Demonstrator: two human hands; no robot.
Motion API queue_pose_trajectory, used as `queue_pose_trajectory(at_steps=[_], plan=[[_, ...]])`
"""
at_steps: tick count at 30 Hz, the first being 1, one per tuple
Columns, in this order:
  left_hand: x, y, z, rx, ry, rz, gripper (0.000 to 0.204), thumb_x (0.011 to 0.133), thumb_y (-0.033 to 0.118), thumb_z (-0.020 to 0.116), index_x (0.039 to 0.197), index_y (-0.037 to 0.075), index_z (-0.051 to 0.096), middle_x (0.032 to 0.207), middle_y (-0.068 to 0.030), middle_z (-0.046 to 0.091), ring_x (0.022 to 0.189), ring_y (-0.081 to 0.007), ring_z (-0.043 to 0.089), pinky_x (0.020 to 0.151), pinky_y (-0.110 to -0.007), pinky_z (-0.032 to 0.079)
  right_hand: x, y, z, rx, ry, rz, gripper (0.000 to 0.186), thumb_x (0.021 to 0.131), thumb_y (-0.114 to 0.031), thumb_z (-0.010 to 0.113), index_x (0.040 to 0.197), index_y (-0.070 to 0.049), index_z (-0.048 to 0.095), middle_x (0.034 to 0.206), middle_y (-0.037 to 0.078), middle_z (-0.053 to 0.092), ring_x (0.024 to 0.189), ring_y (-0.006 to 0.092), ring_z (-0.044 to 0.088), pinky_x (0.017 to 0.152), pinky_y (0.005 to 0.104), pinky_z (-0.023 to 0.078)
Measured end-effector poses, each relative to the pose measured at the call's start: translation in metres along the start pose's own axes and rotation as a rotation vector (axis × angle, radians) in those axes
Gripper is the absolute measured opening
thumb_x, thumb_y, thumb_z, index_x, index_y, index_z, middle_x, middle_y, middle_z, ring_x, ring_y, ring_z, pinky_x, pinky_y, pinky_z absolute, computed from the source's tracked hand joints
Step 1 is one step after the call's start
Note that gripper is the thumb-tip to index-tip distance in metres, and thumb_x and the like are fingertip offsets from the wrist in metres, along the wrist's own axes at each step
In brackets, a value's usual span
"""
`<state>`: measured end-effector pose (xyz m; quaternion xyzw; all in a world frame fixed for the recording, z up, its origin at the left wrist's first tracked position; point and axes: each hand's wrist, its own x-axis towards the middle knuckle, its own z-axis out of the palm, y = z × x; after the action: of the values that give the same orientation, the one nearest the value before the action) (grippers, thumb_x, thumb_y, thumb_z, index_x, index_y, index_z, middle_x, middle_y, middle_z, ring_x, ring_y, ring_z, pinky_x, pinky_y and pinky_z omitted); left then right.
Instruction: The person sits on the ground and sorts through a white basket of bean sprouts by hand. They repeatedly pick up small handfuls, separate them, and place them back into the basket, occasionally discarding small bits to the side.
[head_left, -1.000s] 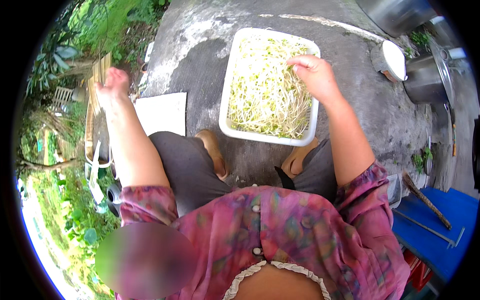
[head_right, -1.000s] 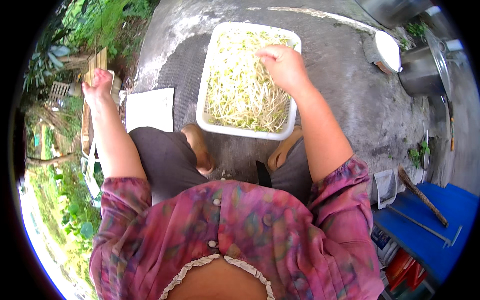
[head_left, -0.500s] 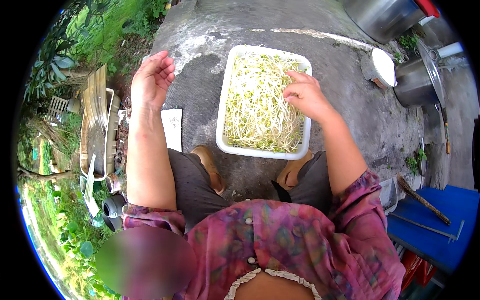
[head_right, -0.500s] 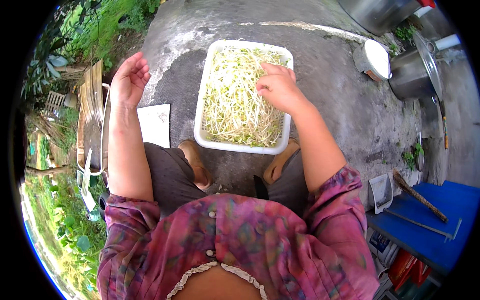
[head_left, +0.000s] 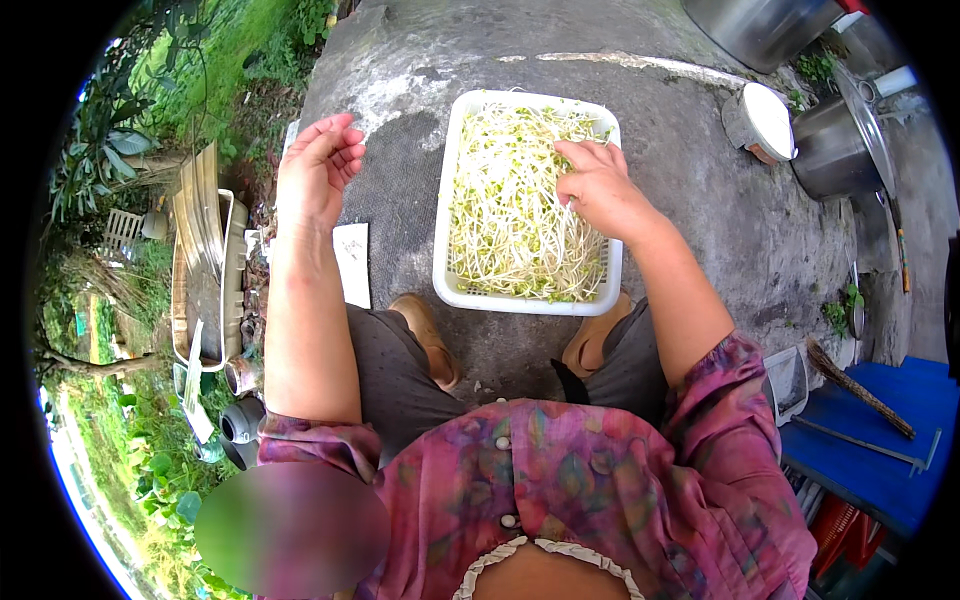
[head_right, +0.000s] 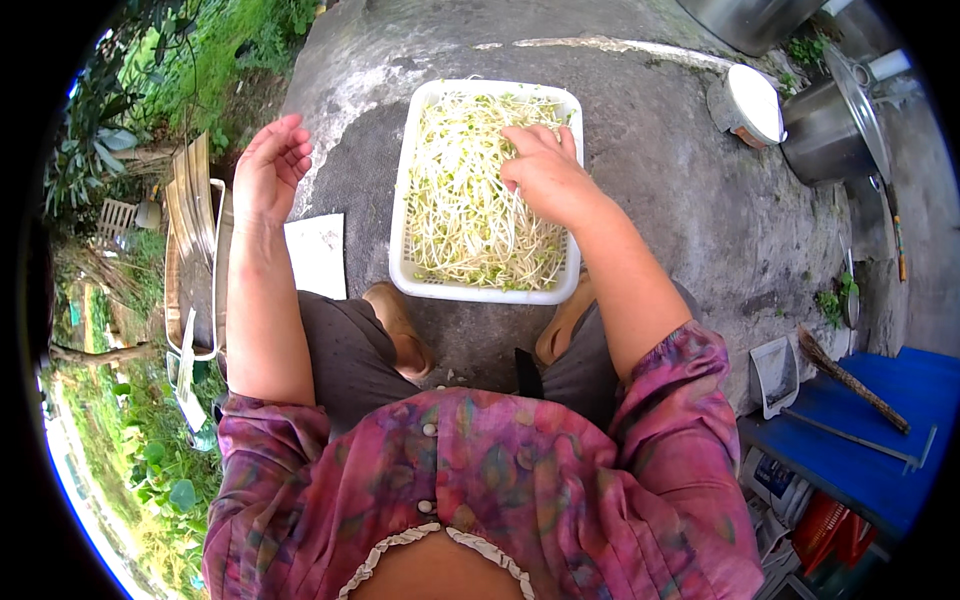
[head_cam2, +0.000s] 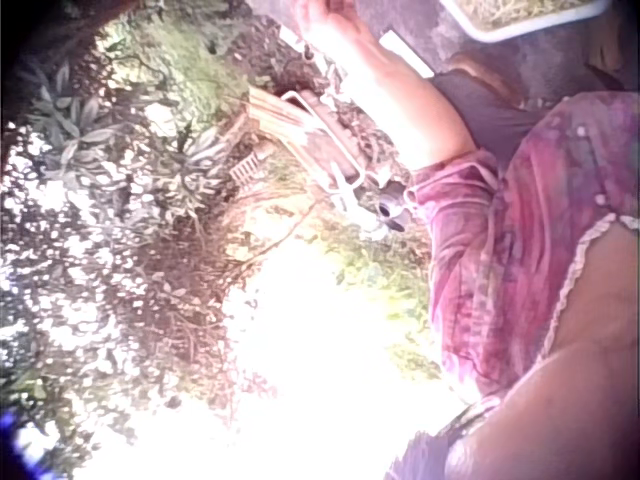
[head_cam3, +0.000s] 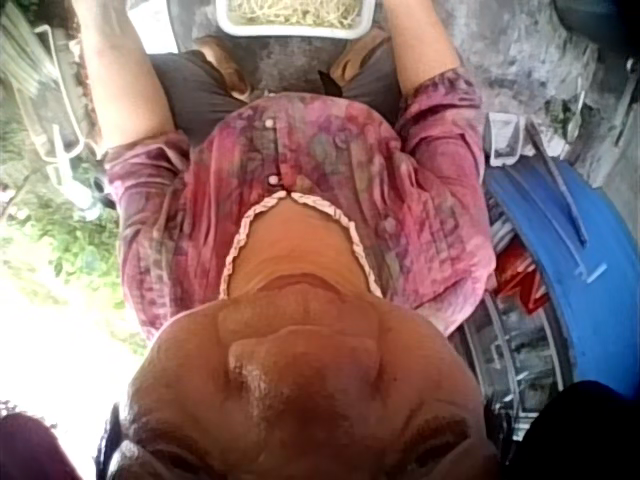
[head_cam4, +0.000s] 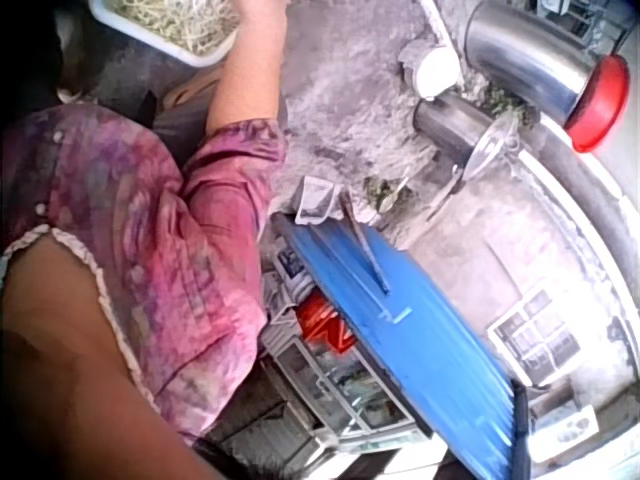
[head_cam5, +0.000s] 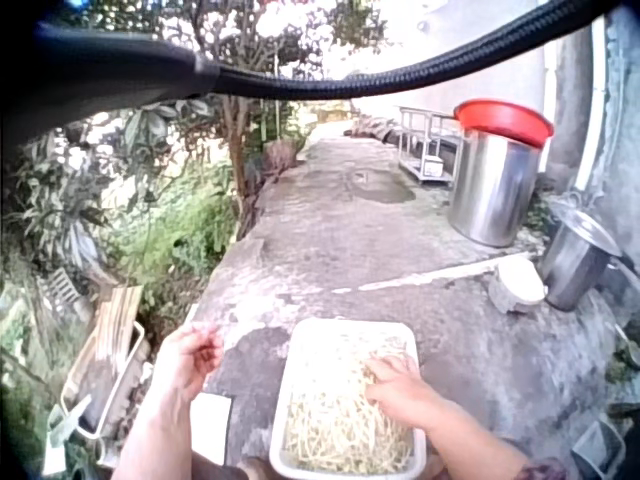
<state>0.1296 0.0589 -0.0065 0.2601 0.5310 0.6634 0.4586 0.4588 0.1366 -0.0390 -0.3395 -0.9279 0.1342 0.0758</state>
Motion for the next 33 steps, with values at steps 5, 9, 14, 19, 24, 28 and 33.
queue_pose_trajectory(at_steps=[5,9,14,19,24,28,33], plan=[[0.000,-0.007,0.001,0.086,-0.066,-0.017,0.017,0.089,0.008,0.054,0.103,0.001,0.059,0.081,-0.0056,0.064,0.068,-0.0120,0.060,0.061,-0.022,0.050,0.001,0.011,0.000,0.273,0.071,0.061,0.010,0.070,-0.001,0.063,0.076,-0.009,0.063,0.134,0.011,0.046,0.125,0.0299,0.038,0.105,0.0421,0.026],[-0.013,-0.013,0.022,0.214,-0.130,-0.071,0.017,0.088,0.008,0.055,0.102,0.003,0.062,0.082,-0.0046,0.065,0.068,-0.0103,0.059,0.063,-0.021,0.048,0.005,0.017,-0.001,0.709,0.074,0.125,0.010,0.072,0.000,0.062,0.077,-0.008,0.063,0.132,0.012,0.048,0.116,0.0254,0.048,0.095,0.0352,0.039],[-0.038,-0.036,0.060,0.332,-0.365,-0.192,0.016,0.088,0.012,0.058,0.099,0.004,0.066,0.082,-0.0023,0.066,0.071,-0.0081,0.058,0.065,-0.021,0.047,0.009,0.006,0.000,0.716,0.181,0.181,0.008,0.072,-0.002,0.063,0.079,-0.006,0.063,0.099,0.008,0.063,0.094,0.0181,0.057,0.082,0.0318,0.044],[-0.051,-0.051,0.083,0.373,-0.442,-0.151,0.017,0.087,0.012,0.058,0.099,0.003,0.066,0.083,-0.0014,0.065,0.073,-0.0072,0.057,0.066,-0.020,0.045,0.010,-0.015,-0.009,0.410,0.347,-0.041,0.004,0.073,-0.006,0.063,0.071,-0.006,0.059,0.067,0.005,0.059,0.069,0.0228,0.057,0.087,0.0379,0.039],[-0.050,-0.057,0.084,0.471,-0.444,-0.167,0.015,0.085,0.010,0.060,0.095,0.000,0.067,0.080,-0.0012,0.065,0.070,-0.0068,0.056,0.063,-0.021,0.043,0.008,-0.019,-0.009,0.356,0.400,-0.092,0.007,0.072,-0.007,0.064,0.070,-0.007,0.057,0.065,0.005,0.056,0.068,0.0230,0.056,0.085,0.0383,0.039],[-0.051,-0.059,0.087,0.496,-0.461,-0.147,0.011,0.082,0.006,0.060,0.088,0.000,0.066,0.074,-0.0007,0.063,0.066,-0.0066,0.053,0.060,-0.020,0.042,0.008,-0.023,-0.006,0.346,0.423,-0.153,0.008,0.072,-0.007,0.064,0.069,-0.008,0.056,0.065,0.004,0.056,0.069,0.0229,0.056,0.085,0.0387,0.039],[-0.048,-0.065,0.085,0.523,-0.474,-0.169,0.007,0.077,0.002,0.058,0.077,0.000,0.065,0.067,-0.0003,0.059,0.062,-0.0068,0.051,0.058,-0.020,0.041,0.009,-0.021,-0.006,0.310,0.383,-0.199,0.010,0.071,-0.004,0.067,0.072,-0.006,0.057,0.067,0.005,0.057,0.067,0.0236,0.057,0.090,0.0425,0.040]])
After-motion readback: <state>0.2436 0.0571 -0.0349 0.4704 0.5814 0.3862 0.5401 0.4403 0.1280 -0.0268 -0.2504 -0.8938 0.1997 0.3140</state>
